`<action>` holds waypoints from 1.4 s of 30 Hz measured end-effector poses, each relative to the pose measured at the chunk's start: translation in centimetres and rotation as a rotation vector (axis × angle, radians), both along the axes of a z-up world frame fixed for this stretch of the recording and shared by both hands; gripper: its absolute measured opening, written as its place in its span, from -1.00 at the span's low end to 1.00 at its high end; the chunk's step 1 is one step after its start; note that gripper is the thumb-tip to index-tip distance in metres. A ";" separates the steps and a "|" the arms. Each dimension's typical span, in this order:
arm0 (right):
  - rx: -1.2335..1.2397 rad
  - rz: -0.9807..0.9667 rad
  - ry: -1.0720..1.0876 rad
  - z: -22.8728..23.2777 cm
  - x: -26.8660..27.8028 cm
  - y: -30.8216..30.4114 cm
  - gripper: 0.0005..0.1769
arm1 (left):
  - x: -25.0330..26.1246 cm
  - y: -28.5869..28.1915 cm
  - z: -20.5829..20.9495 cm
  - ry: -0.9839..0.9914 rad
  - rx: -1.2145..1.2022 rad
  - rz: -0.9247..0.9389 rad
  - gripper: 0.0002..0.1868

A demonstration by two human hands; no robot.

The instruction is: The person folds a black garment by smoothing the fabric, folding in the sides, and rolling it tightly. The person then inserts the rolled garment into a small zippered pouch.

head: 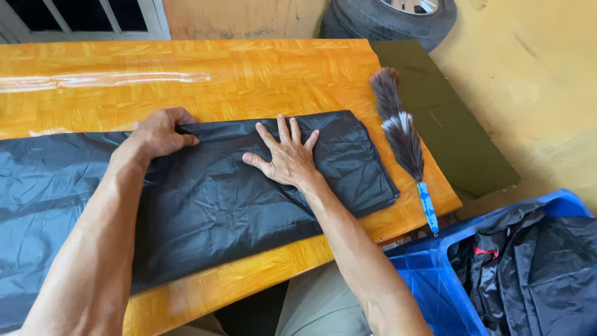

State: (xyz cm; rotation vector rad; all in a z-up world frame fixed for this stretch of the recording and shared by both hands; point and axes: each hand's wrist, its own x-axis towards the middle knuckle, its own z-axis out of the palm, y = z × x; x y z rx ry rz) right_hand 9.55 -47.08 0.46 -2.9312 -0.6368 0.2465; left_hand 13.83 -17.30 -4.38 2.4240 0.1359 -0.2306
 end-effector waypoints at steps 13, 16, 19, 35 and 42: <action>0.045 -0.078 0.008 0.5 -0.5 -1.3 -0.01 | -6.4 -5.4 1.2 -0.188 0.417 -0.149 -0.35; -0.028 -0.188 0.008 2.0 0.4 -3.4 -0.09 | -6.6 -5.4 2.7 -0.201 0.436 -0.156 -0.23; -0.056 -0.327 0.019 2.5 1.1 -7.1 -0.10 | -7.0 -5.9 4.0 -0.188 0.431 -0.154 -0.13; 0.129 0.246 -0.336 -2.1 -11.4 -0.5 -0.08 | -6.9 -5.5 2.4 -0.251 0.435 -0.160 -0.01; -0.083 -0.244 -0.158 -4.4 -8.1 -16.4 -0.12 | -6.3 -5.5 1.6 -0.362 0.555 -0.160 -0.01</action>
